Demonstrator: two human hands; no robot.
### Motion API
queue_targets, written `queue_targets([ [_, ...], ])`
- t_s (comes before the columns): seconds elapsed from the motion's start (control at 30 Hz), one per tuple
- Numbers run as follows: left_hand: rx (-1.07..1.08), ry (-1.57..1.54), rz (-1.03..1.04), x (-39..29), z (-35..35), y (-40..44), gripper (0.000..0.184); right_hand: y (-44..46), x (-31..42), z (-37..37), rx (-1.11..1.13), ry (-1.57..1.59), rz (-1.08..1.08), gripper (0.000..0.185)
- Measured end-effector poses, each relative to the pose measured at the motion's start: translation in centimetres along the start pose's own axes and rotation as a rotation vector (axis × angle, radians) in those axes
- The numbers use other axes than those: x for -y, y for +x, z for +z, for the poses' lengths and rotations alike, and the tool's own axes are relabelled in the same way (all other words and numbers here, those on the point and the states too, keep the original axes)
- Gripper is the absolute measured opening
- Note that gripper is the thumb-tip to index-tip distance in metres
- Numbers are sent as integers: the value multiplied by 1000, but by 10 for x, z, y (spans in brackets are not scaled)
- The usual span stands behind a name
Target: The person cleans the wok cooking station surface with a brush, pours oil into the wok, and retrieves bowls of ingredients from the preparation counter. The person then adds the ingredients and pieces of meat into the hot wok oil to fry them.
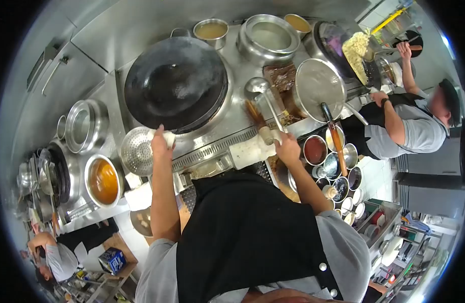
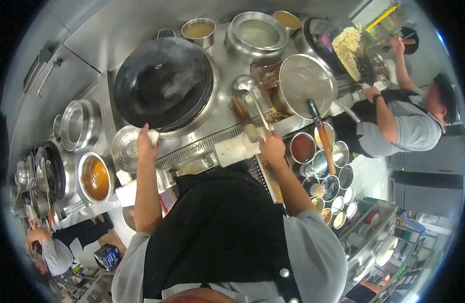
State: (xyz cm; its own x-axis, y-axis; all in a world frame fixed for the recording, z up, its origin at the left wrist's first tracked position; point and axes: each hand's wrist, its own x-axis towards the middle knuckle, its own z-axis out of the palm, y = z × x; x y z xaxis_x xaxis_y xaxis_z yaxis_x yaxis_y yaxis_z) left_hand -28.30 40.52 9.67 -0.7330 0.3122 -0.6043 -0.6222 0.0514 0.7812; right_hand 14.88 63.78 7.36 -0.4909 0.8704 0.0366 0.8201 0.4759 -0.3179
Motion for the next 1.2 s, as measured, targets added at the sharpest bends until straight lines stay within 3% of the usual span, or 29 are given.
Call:
queue_targets([
  [0.03,-18,0,7,1,2,1,22,9,12,-2,7,-49,-12,46],
  [0.1,10,-185,16,9,12,-8,17,41,35,2,310,-74,120,55],
  [0.3,-53,-134,128,30,20,1,20,62,92,1,348,-144,25,74],
  [0.47,14,-150,181,12,24,-33,28,84,78,47,475,-250,-37,76],
  [0.67,62,-162,146,14,21,-31,19,99,81,72,515,-332,86,56],
  [0.77,67,-158,191,13,21,-32,18,103,84,93,501,-317,34,59],
  [0.87,29,-152,203,27,15,-16,17,106,88,91,467,-173,118,66],
  [0.93,7,-215,251,19,24,-28,13,103,105,50,266,-32,13,68],
  [0.97,1,-231,238,17,28,-34,13,96,100,41,272,-52,6,68],
  [1.1,-18,-266,222,11,32,-48,13,20,68,27,-35,256,-390,60],
  [1.17,-25,-268,219,5,35,-57,14,-4,50,20,707,879,529,50],
  [1.2,-41,-228,228,5,34,-58,15,-6,42,9,703,1164,648,49],
])
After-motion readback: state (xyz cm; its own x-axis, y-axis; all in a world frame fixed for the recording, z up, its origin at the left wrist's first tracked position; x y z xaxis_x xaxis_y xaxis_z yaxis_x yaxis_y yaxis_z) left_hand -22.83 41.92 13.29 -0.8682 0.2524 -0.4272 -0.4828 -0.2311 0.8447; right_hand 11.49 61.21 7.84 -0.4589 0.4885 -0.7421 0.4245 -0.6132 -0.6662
